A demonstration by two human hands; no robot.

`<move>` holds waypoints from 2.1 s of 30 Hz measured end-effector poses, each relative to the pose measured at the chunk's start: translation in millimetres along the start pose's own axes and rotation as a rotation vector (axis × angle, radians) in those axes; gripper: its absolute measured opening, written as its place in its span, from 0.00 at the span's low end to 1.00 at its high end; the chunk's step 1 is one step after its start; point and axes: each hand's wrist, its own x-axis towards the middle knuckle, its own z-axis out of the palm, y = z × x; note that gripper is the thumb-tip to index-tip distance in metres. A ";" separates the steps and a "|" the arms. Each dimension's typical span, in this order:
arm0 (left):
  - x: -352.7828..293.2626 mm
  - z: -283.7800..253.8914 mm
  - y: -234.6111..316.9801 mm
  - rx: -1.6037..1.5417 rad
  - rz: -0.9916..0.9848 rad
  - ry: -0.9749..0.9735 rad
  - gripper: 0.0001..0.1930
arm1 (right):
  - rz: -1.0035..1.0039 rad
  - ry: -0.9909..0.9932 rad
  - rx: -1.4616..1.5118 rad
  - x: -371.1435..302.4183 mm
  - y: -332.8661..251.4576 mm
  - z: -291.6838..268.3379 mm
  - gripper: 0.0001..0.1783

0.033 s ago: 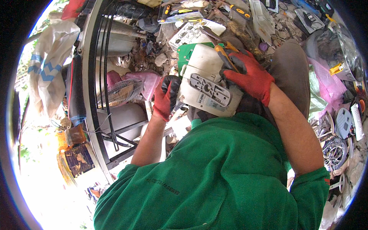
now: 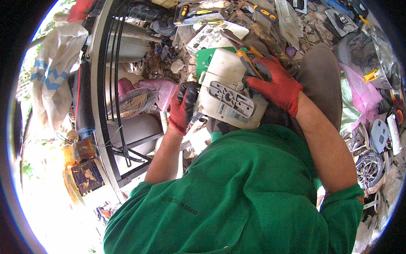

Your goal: The person uses pliers and a screwdriver to remove a metal bracket from a white plastic housing, then detaches and holds up a green circuit board.

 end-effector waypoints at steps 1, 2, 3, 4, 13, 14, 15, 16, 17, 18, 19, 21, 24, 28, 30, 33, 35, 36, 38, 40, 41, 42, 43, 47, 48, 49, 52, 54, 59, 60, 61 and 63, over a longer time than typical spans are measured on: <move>-0.5 2.2 1.5 -0.085 0.000 0.009 0.12 | 0.004 -0.004 0.003 0.2 -1.3 -0.6 0.40; -1.1 3.3 2.3 -0.170 -0.001 0.018 0.12 | 0.001 -0.012 0.009 0.6 -0.9 -1.1 0.40; -2.6 2.1 2.6 -0.106 0.019 0.000 0.12 | -0.003 -0.020 0.014 1.1 -1.4 -1.8 0.40; -4.1 0.2 2.7 -0.043 0.039 -0.018 0.13 | -0.008 -0.028 0.018 1.5 -1.5 -2.3 0.40; 0.9 -8.3 -9.6 0.142 0.052 -0.024 0.12 | -0.074 0.056 0.013 1.7 4.5 2.1 0.40; 0.6 -11.4 -14.0 0.137 0.045 -0.031 0.12 | -0.080 0.050 0.024 1.7 0.8 1.5 0.40; 1.7 -6.4 -9.8 0.095 0.049 -0.009 0.12 | -0.077 0.046 0.034 1.1 -1.6 0.9 0.39; 1.8 0.1 -5.9 0.053 0.053 0.013 0.11 | -0.074 0.042 0.044 0.5 -2.1 0.6 0.39; 1.8 5.4 -1.6 0.011 0.057 0.036 0.11 | -0.079 0.041 0.040 0.9 0.1 0.7 0.39; 1.1 7.2 1.7 -0.054 0.039 0.027 0.11 | -0.089 0.040 0.037 1.9 1.4 0.6 0.39; 0.4 8.4 4.4 -0.120 0.021 0.018 0.10 | -0.100 0.038 0.034 2.5 2.7 0.7 0.39; -0.8 5.5 2.3 -0.145 0.010 0.009 0.10 | -0.105 0.048 0.029 2.3 5.1 1.5 0.40; -1.3 -3.2 -3.9 -0.033 0.020 -0.002 0.11 | -0.070 0.048 0.027 1.4 0.7 1.2 0.41; -0.9 -4.7 -14.9 0.051 0.001 0.056 0.13 | 0.003 -0.017 0.023 -0.6 -5.1 -2.5 0.40; -1.3 -1.2 -19.8 -0.031 -0.010 0.090 0.13 | -0.017 0.003 0.007 1.2 -1.9 0.4 0.42; -0.2 10.6 0.8 -0.188 -0.003 0.049 0.12 | -0.015 0.011 0.013 2.2 8.6 0.9 0.43; -2.4 2.6 -3.8 -0.117 0.026 0.001 0.12 | -0.007 0.022 0.012 1.5 7.1 1.8 0.43; -2.7 2.5 -0.5 -0.106 -0.008 0.022 0.11 | 0.005 0.039 0.002 -0.1 4.4 3.0 0.43; -2.0 1.3 -6.5 -0.005 0.016 0.043 0.10 | 0.002 0.044 0.007 0.0 2.0 3.3 0.42; -1.7 8.2 -4.7 0.035 -0.004 0.084 0.09 | -0.025 0.027 0.036 1.4 1.9 1.0 0.42; -1.3 8.1 -5.4 0.030 0.018 0.093 0.09 | -0.028 0.024 0.024 1.6 1.8 1.3 0.42; -0.5 9.0 -4.6 0.023 0.040 0.099 0.09 | -0.028 0.024 0.012 1.2 2.0 2.0 0.42; 0.1 9.9 -3.8 0.017 0.061 0.105 0.09 | -0.029 0.023 0.000 0.8 2.4 2.5 0.42; -2.3 18.3 12.4 -0.225 -0.039 0.071 0.08 | -0.040 0.040 0.022 1.4 6.8 1.2 0.42; -2.8 15.5 9.4 -0.161 -0.012 0.075 0.08 | -0.033 0.051 0.011 0.1 5.7 2.7 0.42; -3.3 12.7 6.9 -0.097 0.015 0.078 0.09 | -0.026 0.062 0.000 -0.4 5.0 3.9 0.42; -3.2 7.4 3.5 0.043 -0.034 0.060 0.10 | -0.019 0.057 0.015 0.7 4.9 3.2 0.43; -2.4 8.2 1.4 0.040 -0.060 0.075 0.11 | -0.042 0.002 0.050 2.9 2.7 -0.3 0.43; -0.7 18.8 5.6 -0.205 -0.016 0.097 0.11 | -0.044 0.021 0.021 2.9 8.3 1.6 0.42; -1.5 12.9 4.3 -0.169 -0.012 0.066 0.12 | -0.038 0.042 -0.001 1.3 8.1 2.7 0.42; -4.1 6.2 1.0 -0.132 -0.007 0.040 0.12 | -0.036 0.059 -0.023 0.6 6.8 4.4 0.42; -2.9 1.5 -9.7 -0.096 -0.033 0.081 0.11 | -0.029 0.044 -0.035 1.1 1.8 2.8 0.42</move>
